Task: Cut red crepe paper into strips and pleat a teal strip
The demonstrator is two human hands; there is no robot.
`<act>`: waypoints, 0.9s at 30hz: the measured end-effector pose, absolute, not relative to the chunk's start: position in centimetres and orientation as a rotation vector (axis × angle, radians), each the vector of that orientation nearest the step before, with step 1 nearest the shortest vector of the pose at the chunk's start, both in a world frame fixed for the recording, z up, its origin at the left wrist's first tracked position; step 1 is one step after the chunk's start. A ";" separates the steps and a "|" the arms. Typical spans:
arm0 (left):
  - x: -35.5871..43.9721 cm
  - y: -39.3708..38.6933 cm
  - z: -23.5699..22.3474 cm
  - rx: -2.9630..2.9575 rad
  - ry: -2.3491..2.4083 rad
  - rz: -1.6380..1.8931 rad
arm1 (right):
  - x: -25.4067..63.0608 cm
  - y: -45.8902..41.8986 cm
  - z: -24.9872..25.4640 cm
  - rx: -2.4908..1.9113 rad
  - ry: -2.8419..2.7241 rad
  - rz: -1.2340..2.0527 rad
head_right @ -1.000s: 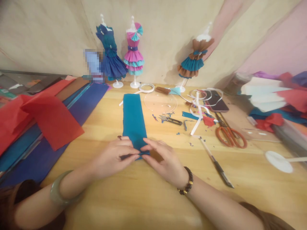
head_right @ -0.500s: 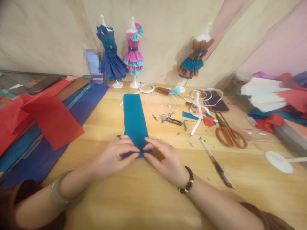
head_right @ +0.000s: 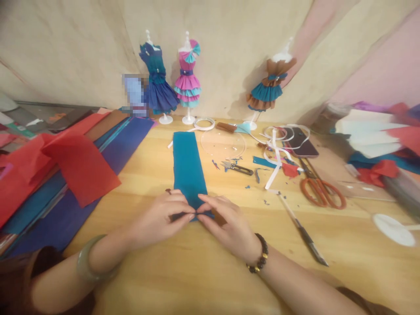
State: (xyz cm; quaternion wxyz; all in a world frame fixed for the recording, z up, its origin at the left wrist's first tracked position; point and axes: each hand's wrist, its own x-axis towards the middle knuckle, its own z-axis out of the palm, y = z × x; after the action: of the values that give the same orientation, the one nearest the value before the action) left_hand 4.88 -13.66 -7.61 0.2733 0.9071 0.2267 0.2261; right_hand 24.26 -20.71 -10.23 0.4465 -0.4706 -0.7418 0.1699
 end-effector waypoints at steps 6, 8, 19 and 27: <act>4.8 -13.4 -8.1 2.392 0.644 0.682 | 24.4 -20.6 -10.2 -1.244 -1.759 0.410; 4.8 -13.4 -8.2 2.376 0.649 0.712 | 24.4 -20.6 -10.2 -1.256 -1.752 0.414; 4.8 -13.4 -8.3 2.335 0.700 0.670 | 24.2 -20.4 -10.2 -1.228 -1.762 0.416; 4.8 -13.2 -8.3 1.937 0.787 0.681 | 24.6 -20.5 -10.0 -1.233 -1.726 0.387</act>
State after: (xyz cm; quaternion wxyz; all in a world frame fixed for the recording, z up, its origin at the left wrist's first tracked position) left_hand 4.75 -13.24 -8.34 0.4542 0.7847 0.3191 0.2759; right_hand 24.64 -20.54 -10.00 0.4730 -0.5040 -0.7052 0.1580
